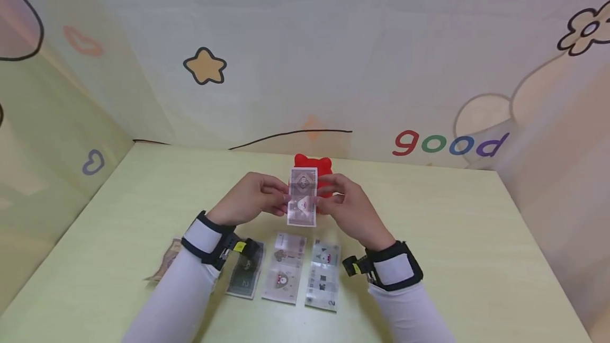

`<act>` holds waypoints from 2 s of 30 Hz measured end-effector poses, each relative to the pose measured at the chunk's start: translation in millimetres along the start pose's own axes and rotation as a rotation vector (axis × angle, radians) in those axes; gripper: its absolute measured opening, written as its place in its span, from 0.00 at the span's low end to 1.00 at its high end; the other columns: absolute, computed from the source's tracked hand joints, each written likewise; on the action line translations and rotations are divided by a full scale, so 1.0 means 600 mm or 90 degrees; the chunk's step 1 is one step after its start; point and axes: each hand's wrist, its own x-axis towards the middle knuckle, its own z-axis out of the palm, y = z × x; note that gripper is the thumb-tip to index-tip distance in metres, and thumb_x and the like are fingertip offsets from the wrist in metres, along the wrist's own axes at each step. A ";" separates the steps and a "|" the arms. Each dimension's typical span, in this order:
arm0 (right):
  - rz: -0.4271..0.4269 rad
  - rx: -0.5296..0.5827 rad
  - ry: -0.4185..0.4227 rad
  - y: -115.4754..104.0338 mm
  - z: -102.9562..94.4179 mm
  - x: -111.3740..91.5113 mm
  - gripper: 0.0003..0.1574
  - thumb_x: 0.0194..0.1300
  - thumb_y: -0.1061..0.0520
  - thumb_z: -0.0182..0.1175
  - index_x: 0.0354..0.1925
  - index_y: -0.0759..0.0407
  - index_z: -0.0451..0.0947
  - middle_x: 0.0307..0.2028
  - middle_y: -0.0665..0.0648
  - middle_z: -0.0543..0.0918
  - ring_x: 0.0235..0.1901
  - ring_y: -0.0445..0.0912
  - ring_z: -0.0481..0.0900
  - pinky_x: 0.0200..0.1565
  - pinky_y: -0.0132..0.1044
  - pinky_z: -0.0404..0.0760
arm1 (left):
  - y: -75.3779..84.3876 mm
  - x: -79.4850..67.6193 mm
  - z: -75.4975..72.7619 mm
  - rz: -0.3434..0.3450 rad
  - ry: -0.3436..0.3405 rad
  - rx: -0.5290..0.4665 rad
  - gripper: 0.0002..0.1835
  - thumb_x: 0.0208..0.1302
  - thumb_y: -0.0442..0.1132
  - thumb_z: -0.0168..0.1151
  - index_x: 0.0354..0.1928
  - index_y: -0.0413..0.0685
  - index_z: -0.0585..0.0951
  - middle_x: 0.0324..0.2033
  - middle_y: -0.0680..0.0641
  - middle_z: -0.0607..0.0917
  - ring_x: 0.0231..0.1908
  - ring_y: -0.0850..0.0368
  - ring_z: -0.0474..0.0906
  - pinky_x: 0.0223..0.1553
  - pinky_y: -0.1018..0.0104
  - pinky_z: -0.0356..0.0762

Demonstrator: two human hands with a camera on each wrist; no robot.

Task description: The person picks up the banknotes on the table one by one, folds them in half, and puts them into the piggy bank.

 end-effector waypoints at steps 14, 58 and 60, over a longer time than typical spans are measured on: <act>-0.008 -0.009 0.015 -0.003 0.005 -0.002 0.16 0.67 0.64 0.57 0.54 0.59 0.73 0.40 0.61 0.83 0.34 0.48 0.83 0.45 0.48 0.84 | 0.054 -0.025 0.005 0.005 -0.024 0.006 0.12 0.67 0.27 0.56 0.50 0.28 0.77 0.38 0.32 0.85 0.31 0.49 0.83 0.43 0.52 0.83; -0.034 -0.012 0.039 -0.013 -0.004 -0.015 0.11 0.70 0.60 0.55 0.47 0.55 0.82 0.46 0.56 0.81 0.41 0.48 0.78 0.49 0.52 0.81 | 0.007 0.004 0.009 0.043 0.008 -0.028 0.11 0.68 0.32 0.57 0.49 0.41 0.84 0.43 0.42 0.85 0.34 0.51 0.83 0.43 0.60 0.84; -0.027 -0.012 0.037 -0.013 -0.004 -0.014 0.12 0.71 0.59 0.54 0.48 0.55 0.82 0.46 0.57 0.81 0.41 0.48 0.79 0.50 0.52 0.80 | 0.006 0.004 0.009 0.042 0.010 -0.020 0.11 0.68 0.33 0.57 0.48 0.42 0.84 0.43 0.43 0.85 0.34 0.51 0.83 0.43 0.60 0.84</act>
